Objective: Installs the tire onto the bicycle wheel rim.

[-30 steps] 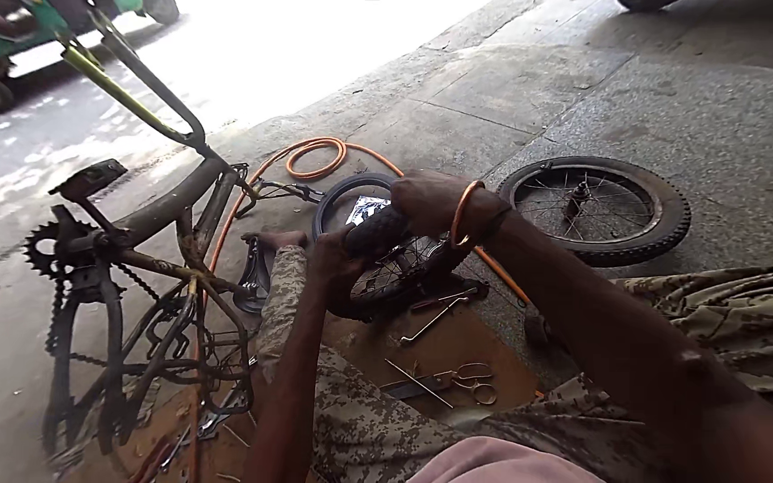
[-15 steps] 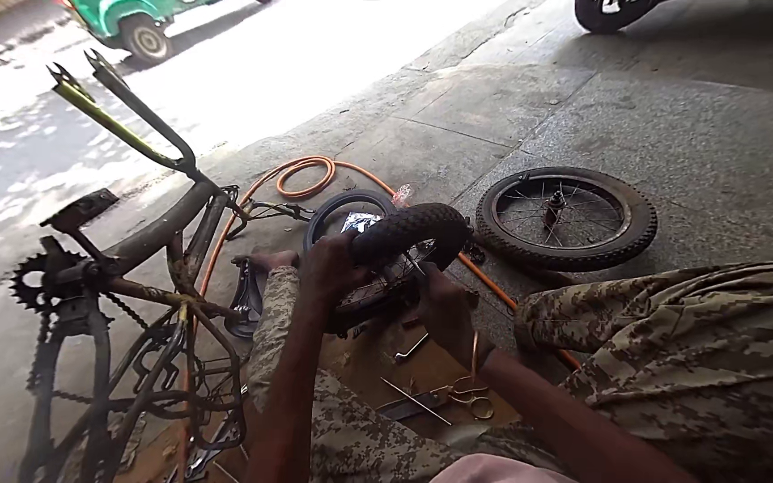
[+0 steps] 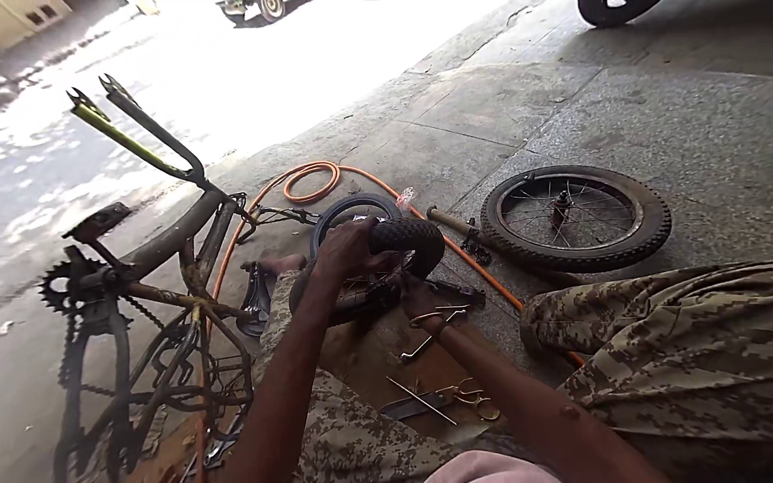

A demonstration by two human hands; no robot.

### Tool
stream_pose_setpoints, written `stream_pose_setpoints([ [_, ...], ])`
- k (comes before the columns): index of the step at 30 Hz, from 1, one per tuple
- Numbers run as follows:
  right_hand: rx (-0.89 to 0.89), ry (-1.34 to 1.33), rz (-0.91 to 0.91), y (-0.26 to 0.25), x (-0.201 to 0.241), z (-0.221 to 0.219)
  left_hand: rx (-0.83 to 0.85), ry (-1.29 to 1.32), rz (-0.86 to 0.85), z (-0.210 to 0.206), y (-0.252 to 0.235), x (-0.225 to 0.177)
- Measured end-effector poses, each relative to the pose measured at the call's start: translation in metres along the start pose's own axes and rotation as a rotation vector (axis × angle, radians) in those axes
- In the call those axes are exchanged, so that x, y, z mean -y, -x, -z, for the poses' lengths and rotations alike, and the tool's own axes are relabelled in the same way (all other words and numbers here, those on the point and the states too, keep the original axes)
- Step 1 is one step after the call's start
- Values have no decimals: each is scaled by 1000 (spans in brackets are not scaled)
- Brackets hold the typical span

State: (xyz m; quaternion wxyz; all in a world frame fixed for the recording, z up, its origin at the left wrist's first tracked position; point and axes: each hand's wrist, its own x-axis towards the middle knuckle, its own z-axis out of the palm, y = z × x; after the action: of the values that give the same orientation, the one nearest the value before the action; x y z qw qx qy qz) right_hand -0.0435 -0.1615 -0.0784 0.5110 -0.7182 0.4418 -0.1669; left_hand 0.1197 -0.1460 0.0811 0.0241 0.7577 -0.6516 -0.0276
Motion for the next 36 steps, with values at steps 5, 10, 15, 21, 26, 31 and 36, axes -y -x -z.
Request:
stream_pose_setpoints([
  [5, -159, 311, 17, -5, -14, 42, -110, 153, 196, 14, 46, 28],
  [10, 382, -248, -198, -4, 3, 33, -436, 306, 350, -55, 113, 55],
  [15, 1087, -1027, -76, 13, 28, 47, -525, 370, 332, -35, 126, 58],
  [21, 727, -453, -346, 25, -1, -9, -248, 171, 289, -14, 74, 34],
  [26, 1029, 133, -69, 57, 17, -8, -113, 107, 246, -6, 47, 19],
  [31, 836, 361, 140, 50, 65, 109, -78, 135, 148, -4, 50, 27],
  [36, 562, 304, 325, 22, 98, 193, -54, 179, 82, -3, 50, 29],
])
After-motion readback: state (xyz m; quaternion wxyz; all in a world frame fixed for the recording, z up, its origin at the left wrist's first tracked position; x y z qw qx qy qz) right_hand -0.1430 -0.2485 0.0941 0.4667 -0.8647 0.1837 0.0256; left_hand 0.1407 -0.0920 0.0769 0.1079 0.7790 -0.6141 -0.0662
